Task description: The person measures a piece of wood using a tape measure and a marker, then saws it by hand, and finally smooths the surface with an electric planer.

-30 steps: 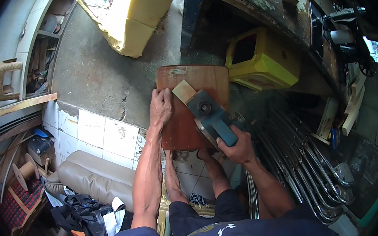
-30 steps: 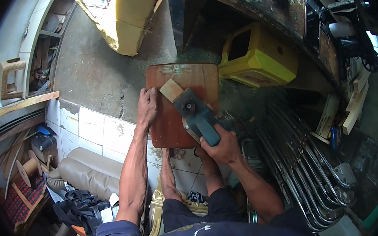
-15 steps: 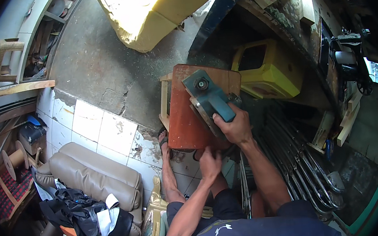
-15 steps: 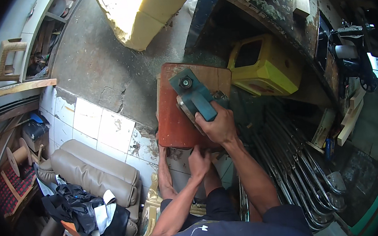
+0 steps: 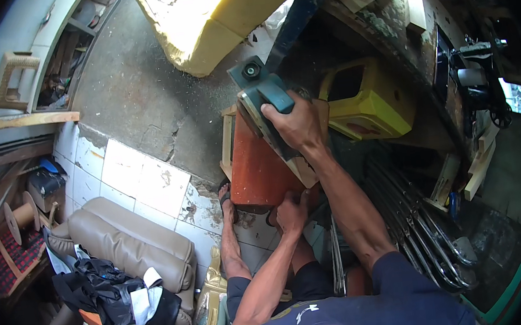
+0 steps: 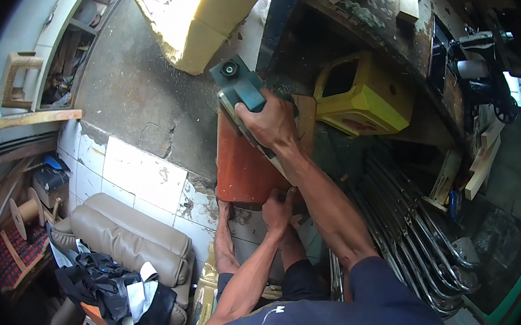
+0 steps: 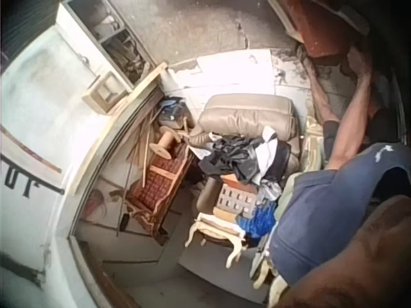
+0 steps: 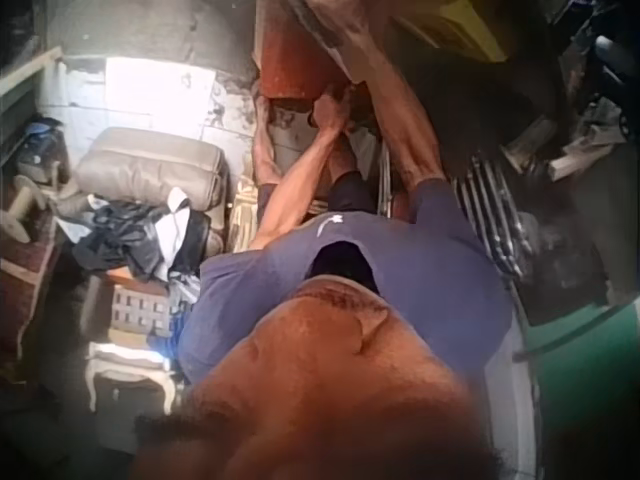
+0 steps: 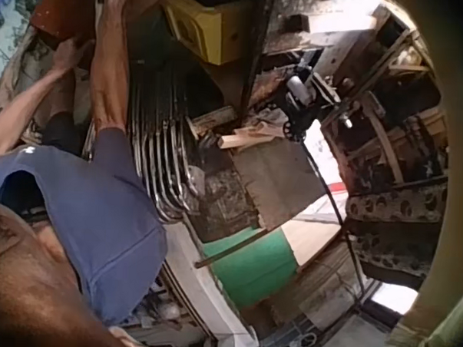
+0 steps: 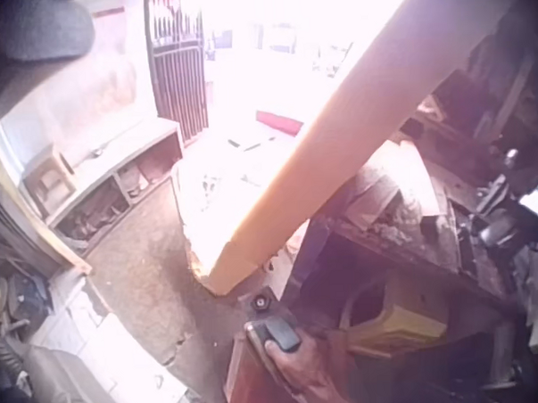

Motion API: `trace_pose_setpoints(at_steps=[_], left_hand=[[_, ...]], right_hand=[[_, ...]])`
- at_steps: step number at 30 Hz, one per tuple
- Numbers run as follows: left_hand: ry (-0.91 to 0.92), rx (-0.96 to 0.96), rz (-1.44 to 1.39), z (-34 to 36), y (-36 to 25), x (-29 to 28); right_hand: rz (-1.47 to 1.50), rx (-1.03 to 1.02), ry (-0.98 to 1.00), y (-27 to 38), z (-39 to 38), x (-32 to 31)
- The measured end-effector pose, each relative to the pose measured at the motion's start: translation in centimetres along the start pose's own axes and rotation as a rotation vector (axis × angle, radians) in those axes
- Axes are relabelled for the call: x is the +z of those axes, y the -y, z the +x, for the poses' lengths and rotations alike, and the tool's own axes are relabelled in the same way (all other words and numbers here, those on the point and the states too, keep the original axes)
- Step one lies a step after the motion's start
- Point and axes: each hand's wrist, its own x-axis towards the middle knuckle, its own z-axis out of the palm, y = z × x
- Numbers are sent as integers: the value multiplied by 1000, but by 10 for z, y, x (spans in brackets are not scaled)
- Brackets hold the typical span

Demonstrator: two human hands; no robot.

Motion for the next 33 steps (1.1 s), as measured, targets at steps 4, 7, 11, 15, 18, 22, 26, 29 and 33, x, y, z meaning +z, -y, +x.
trace_pose_setpoints(at_steps=[4, 7, 11, 15, 18, 22, 26, 29, 33], left_hand=[[-121, 159, -101, 21, 8, -25], [-383, 232, -60, 66, -29, -58], [-416, 175, 9, 85, -148, -65], [-388, 225, 360, 131, -142, -76], [-245, 576, -179, 163, -111, -89], [-137, 650, -252, 170, -79, -120], [29, 582, -245, 161, -90, -125], [42, 566, -255, 162, -92, -125], [90, 471, -284, 162, -101, -127]], right_hand=[[-14, -64, -19, 3, -15, -44], [77, -142, -88, -13, -54, -95], [12, -8, -125, -55, -120, -162], [61, 175, -106, -86, -176, -170], [56, 235, -61, -99, -205, -175], [132, 215, 12, -113, -228, -153], [54, 196, 101, -129, -236, -131], [-4, 124, 166, -130, -230, -119], [-53, 101, 165, -125, -216, -112]])
